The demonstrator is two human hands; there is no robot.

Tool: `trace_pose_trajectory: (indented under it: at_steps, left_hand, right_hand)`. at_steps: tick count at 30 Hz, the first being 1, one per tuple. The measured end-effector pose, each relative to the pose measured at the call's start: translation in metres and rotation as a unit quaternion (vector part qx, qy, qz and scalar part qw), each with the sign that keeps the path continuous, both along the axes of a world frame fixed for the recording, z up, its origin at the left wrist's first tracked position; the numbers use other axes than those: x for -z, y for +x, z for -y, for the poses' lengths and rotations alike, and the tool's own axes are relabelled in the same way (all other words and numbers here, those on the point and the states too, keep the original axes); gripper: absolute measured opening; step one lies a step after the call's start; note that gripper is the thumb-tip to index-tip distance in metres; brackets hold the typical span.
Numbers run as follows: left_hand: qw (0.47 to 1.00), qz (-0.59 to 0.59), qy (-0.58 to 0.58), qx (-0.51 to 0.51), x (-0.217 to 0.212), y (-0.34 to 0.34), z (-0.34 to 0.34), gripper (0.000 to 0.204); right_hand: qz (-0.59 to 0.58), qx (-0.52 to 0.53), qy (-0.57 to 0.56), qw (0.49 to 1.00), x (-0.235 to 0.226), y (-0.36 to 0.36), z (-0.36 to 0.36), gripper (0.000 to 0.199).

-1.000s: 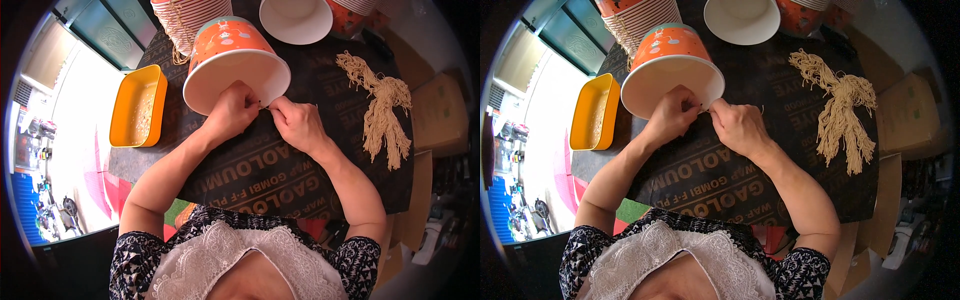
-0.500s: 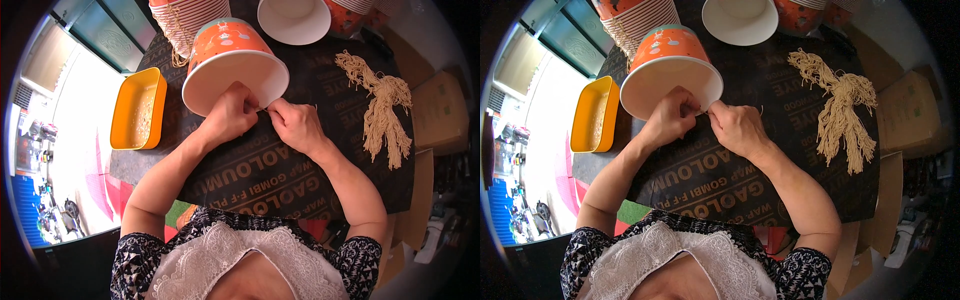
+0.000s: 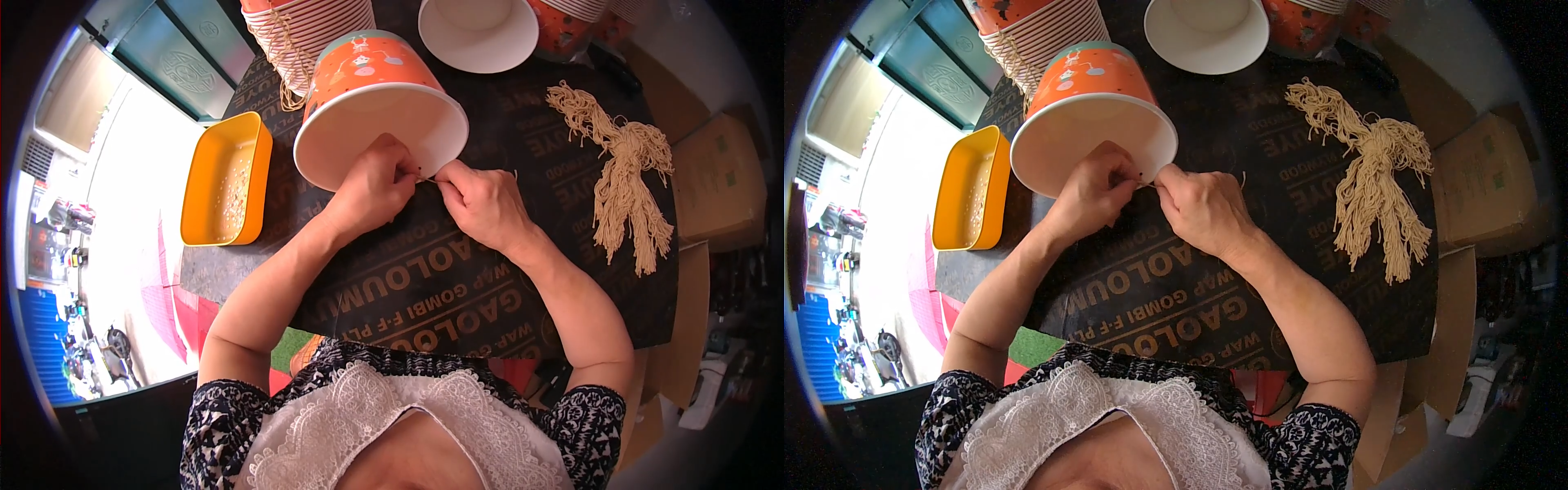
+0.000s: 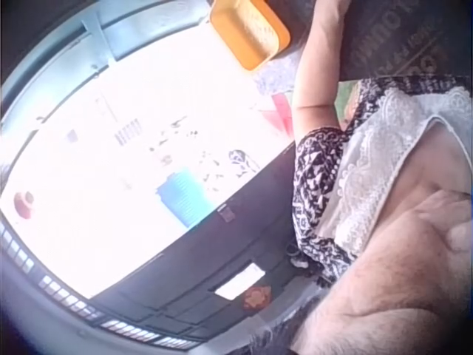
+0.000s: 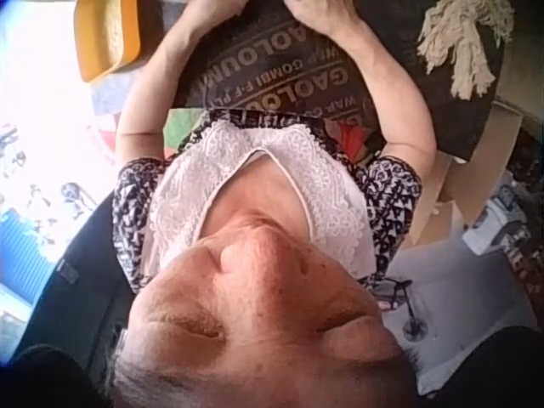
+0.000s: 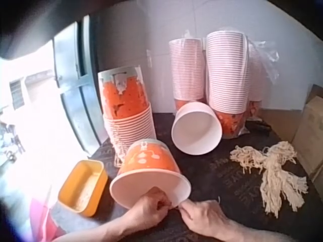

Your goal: The recorder is attaching rope handles to paper buckets by threading the ends through pre-cut holes and securing them with stoppers.

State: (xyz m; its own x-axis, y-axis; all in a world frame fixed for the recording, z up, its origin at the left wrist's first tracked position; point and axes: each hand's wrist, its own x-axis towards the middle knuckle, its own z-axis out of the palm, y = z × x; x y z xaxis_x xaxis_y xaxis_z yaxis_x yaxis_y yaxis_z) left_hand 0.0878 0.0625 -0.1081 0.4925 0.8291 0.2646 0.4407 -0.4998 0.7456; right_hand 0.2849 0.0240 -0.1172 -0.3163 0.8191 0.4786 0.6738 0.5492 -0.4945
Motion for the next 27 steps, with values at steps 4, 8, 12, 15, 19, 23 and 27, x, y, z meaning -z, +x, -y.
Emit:
trace_pose_trajectory:
  at_steps: [4,8,12,15,19,23,27]
  left_hand:
    - [0.997,0.033,-0.073,-0.022,-0.005,-0.001,0.000,0.005]
    - [0.980,0.019,-0.193,-0.040,-0.017,0.000,0.002,0.006]
    - [0.972,0.055,-0.227,-0.022,-0.018,-0.005,-0.002,0.006]
    - [0.971,0.059,-0.233,-0.011,-0.018,-0.005,-0.003,0.006]
    - [0.972,0.070,-0.225,-0.005,-0.015,-0.005,-0.003,0.005]
    - [0.970,0.079,-0.229,-0.012,-0.014,-0.005,-0.002,0.005]
    - [0.977,0.054,-0.206,-0.023,-0.011,0.000,-0.002,0.005]
  right_hand:
    - [0.004,-0.003,0.000,1.000,-0.001,0.000,-0.001,0.005]
    - [0.006,-0.002,0.010,1.000,-0.001,0.003,-0.001,0.005]
    - [-0.002,0.000,-0.014,1.000,-0.001,0.005,-0.001,0.002]
    - [0.002,-0.016,-0.016,1.000,0.000,0.007,-0.001,0.003]
    - [0.005,-0.031,-0.006,0.999,-0.001,0.008,0.001,0.006]
    - [0.028,-0.076,-0.014,0.997,-0.007,0.009,0.004,0.011]
    - [0.035,-0.113,0.002,0.993,-0.006,0.011,0.002,0.013]
